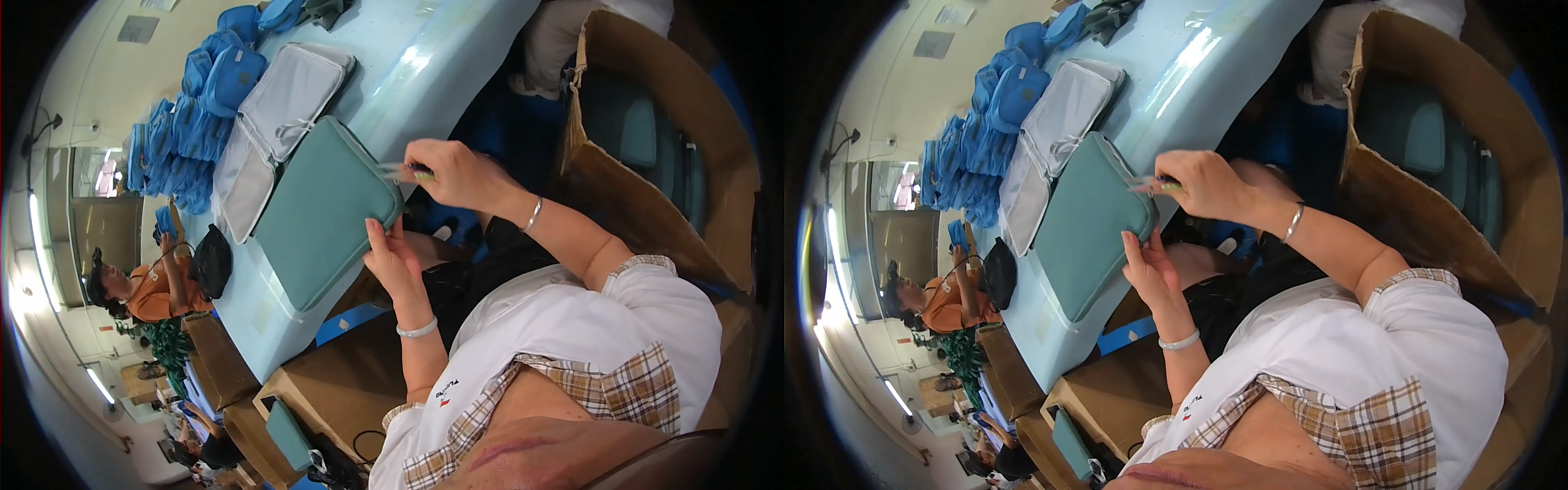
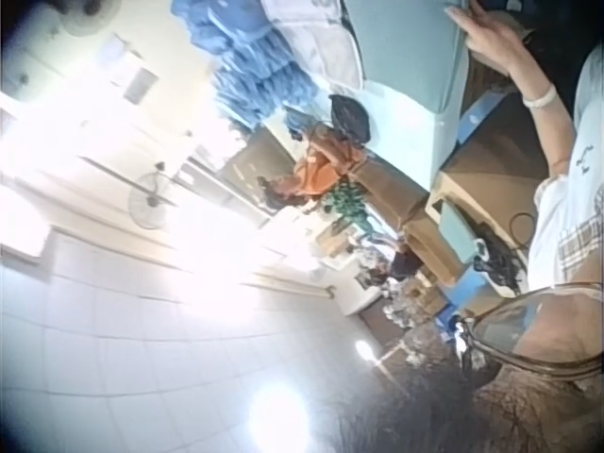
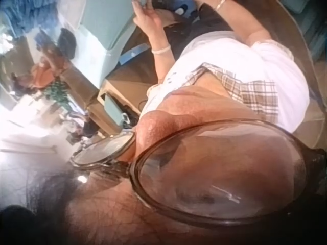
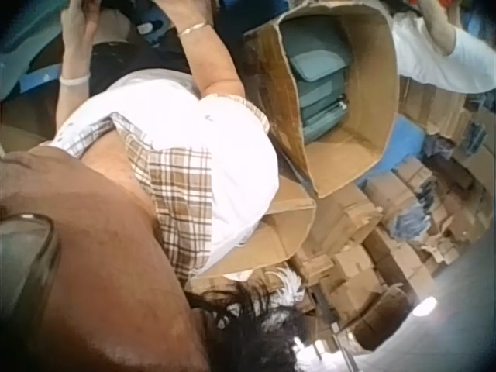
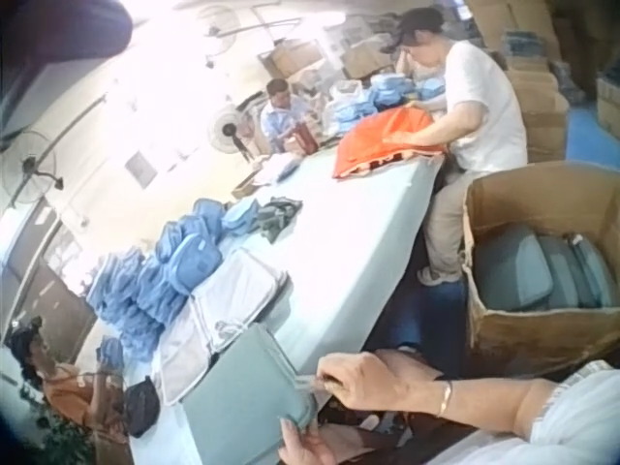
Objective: Trimming loose threads and inspecting leather-like pouches at a workbench in a workshop.
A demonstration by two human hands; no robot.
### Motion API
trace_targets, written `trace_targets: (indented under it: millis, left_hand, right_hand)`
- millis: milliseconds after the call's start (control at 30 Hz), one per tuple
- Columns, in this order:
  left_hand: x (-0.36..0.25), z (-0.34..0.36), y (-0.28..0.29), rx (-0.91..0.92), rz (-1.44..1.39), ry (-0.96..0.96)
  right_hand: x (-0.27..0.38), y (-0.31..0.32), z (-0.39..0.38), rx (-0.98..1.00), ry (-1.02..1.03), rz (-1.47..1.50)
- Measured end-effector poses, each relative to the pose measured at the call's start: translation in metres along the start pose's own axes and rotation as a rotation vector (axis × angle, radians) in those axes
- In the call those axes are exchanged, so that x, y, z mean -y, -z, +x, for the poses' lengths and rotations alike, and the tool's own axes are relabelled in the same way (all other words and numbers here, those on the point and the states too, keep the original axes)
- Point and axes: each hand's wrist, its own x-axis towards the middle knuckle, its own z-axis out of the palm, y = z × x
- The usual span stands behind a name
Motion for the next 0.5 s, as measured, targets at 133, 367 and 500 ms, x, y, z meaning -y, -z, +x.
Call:
trace_targets:
  millis: [133, 367, 500]
  left_hand:
    - [-0.006, -0.019, 0.003, 0.081, -0.006, -0.03]
    - [-0.029, -0.041, 0.026, -0.204, 0.061, -0.122]
    - [-0.022, -0.056, 0.067, -0.348, -0.151, -0.12]
  right_hand:
    - [-0.025, 0.001, 0.028, -0.14, 0.046, -0.093]
    - [-0.039, 0.001, 0.035, -0.227, -0.088, -0.041]
    - [-0.015, -0.011, 0.006, -0.082, -0.068, 0.112]
